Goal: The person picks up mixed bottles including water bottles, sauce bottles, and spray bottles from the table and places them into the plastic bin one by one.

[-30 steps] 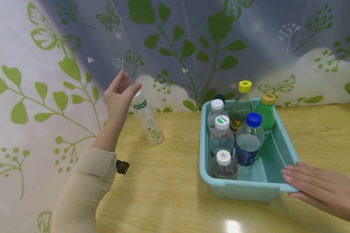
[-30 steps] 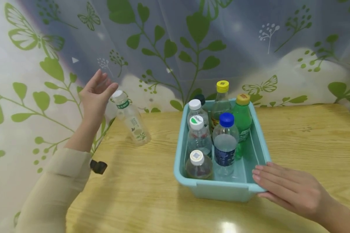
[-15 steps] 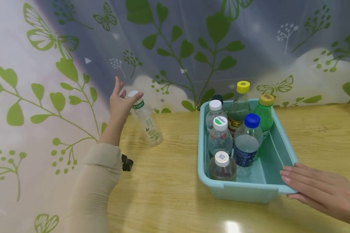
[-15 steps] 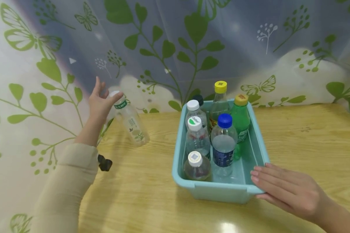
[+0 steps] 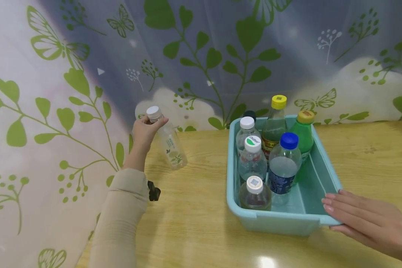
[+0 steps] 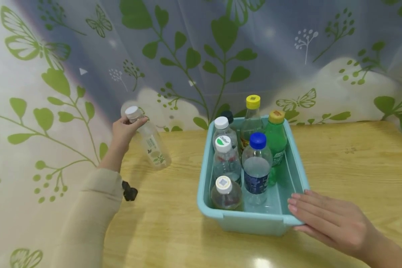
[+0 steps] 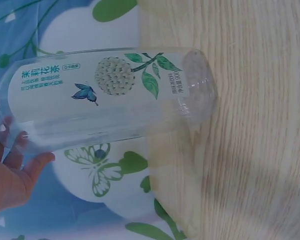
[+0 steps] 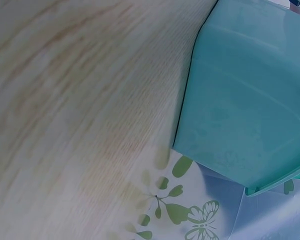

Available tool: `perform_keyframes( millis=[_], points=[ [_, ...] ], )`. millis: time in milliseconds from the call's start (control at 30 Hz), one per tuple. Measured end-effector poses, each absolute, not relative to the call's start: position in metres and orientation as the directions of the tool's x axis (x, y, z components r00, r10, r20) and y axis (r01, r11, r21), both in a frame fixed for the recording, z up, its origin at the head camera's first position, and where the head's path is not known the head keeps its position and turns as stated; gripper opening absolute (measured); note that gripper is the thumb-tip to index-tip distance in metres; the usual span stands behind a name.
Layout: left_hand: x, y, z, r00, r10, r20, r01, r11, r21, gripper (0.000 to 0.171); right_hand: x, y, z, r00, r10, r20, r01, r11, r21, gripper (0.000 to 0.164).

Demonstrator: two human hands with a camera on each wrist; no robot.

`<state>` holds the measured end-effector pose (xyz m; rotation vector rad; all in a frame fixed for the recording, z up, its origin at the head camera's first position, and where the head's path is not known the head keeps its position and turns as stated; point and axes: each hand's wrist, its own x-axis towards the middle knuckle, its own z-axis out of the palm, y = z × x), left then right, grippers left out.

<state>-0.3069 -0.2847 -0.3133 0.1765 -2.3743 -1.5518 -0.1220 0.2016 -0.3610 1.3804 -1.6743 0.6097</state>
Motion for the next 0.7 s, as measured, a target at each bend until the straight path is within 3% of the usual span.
perform_keyframes(
  millis=[200,700],
  points=[
    [-0.304,-0.283,-0.321,-0.961,-0.226,0.156,0.071,0.346,0.935,0.071,-0.119,0.204,-0.364,-0.060,-0.544,0.837,-0.947,0.297,0.125,0.038],
    [-0.292,-0.283,-0.329,-0.971,-0.187,0.147,0.077,0.339,0.938,0.076,-0.121,0.199,-0.365,-0.026,-0.504,0.863,-0.955,0.267,0.127,0.036]
  ],
)
